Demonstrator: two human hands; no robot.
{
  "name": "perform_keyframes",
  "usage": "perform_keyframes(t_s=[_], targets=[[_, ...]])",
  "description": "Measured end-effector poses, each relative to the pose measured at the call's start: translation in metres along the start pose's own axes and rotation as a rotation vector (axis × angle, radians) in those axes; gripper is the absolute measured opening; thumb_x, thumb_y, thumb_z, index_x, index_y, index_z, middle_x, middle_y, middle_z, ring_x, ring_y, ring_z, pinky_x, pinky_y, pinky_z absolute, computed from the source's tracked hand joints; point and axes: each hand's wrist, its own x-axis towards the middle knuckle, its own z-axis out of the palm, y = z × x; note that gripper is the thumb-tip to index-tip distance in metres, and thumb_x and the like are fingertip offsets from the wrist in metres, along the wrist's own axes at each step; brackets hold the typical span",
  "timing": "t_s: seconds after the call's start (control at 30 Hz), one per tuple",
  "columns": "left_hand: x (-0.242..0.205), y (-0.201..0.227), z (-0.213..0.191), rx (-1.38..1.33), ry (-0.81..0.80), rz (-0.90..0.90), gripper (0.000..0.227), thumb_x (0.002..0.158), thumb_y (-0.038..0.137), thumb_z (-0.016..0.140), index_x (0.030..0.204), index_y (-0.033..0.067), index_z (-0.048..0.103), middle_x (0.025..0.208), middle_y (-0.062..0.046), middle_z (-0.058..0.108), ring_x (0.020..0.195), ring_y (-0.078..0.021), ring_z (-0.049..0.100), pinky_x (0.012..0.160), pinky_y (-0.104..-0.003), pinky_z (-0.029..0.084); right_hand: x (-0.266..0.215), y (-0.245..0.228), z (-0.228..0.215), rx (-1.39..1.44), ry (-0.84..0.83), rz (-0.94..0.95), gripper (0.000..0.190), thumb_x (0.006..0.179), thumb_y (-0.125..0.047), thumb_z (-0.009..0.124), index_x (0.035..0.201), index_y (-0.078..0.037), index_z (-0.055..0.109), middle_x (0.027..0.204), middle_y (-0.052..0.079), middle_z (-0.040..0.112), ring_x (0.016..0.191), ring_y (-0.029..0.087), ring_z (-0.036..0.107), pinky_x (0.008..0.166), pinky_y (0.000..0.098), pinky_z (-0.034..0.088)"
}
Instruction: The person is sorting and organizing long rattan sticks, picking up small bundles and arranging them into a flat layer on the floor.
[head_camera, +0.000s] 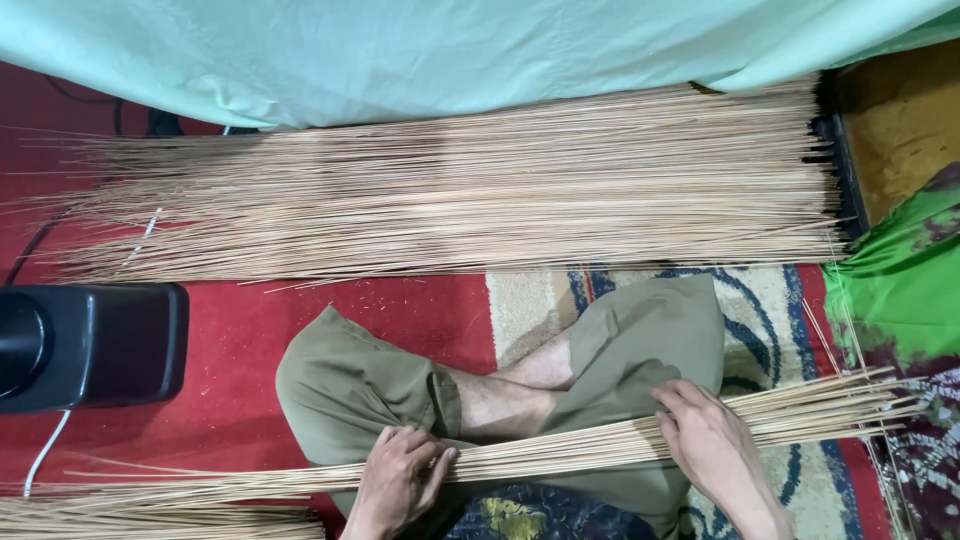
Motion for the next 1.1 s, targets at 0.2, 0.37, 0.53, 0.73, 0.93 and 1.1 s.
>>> perform_keyframes(t_s=[0.2, 0.37, 0.53, 0.73, 0.93, 1.1], targets=[[0.052, -0.004, -0.019, -0.067, -0.102, -0.2, 0.027, 0.089, 0.04, 0.074, 0.086, 0.0136, 0.082, 0.072, 0.002, 0.075, 0.052, -0.0121, 0.065, 0.054, -0.028, 0.058, 0.072, -0.031, 0.012, 0.361, 0.192, -0.177, 0.023, 0.091, -0.015, 0.066, 0.112, -0.01, 0.074, 0.11, 0.003, 0.072, 0.063, 0.014, 0.067, 0.064, 0.0292, 0.06], [0.134, -0.06, 0.0, -0.048, 0.292, -0.136, 0.016, 0.094, 0.026, 0.071, 0.101, 0.0134, 0.079, 0.082, -0.005, 0.074, 0.068, -0.0205, 0.067, 0.061, -0.034, 0.053, 0.168, -0.028, 0.028, 0.342, 0.304, -0.176, 0.014, 0.09, -0.014, 0.07, 0.102, -0.016, 0.077, 0.097, 0.002, 0.075, 0.078, 0.019, 0.069, 0.068, 0.0325, 0.058], [0.197, -0.12, 0.034, 0.018, 0.242, -0.128, 0.023, 0.097, 0.024, 0.069, 0.116, 0.0128, 0.074, 0.101, -0.015, 0.072, 0.098, -0.0395, 0.071, 0.084, -0.051, 0.057, 0.259, -0.005, 0.051, 0.182, 0.332, -0.164, 0.016, 0.089, -0.018, 0.074, 0.105, -0.02, 0.078, 0.096, 0.002, 0.073, 0.096, 0.026, 0.075, 0.081, 0.0381, 0.061], [0.22, -0.159, 0.075, 0.198, 0.359, -0.26, 0.024, 0.098, 0.027, 0.066, 0.118, 0.0143, 0.071, 0.123, -0.01, 0.064, 0.127, -0.0317, 0.06, 0.101, -0.048, 0.052, 0.3, -0.008, 0.059, 0.155, 0.513, -0.294, 0.01, 0.089, -0.015, 0.073, 0.097, -0.013, 0.078, 0.094, 0.008, 0.066, 0.098, 0.031, 0.068, 0.088, 0.0412, 0.058], [0.23, -0.185, 0.086, 0.244, 0.286, -0.337, 0.024, 0.102, 0.035, 0.061, 0.118, 0.0189, 0.07, 0.122, -0.007, 0.063, 0.129, -0.0284, 0.058, 0.109, -0.049, 0.045, 0.307, -0.007, 0.07, 0.18, 0.501, -0.284, 0.007, 0.087, -0.018, 0.076, 0.092, -0.014, 0.077, 0.092, 0.006, 0.065, 0.097, 0.031, 0.067, 0.087, 0.0433, 0.056], [0.238, -0.186, 0.089, 0.312, 0.327, -0.367, 0.045, 0.095, 0.063, 0.062, 0.115, 0.0238, 0.068, 0.12, -0.004, 0.06, 0.126, -0.0238, 0.057, 0.113, -0.049, 0.036, 0.311, -0.008, 0.074, 0.031, 0.438, -0.199, 0.007, 0.095, -0.028, 0.068, 0.096, -0.023, 0.073, 0.102, -0.005, 0.062, 0.106, 0.019, 0.062, 0.089, 0.0377, 0.05]])
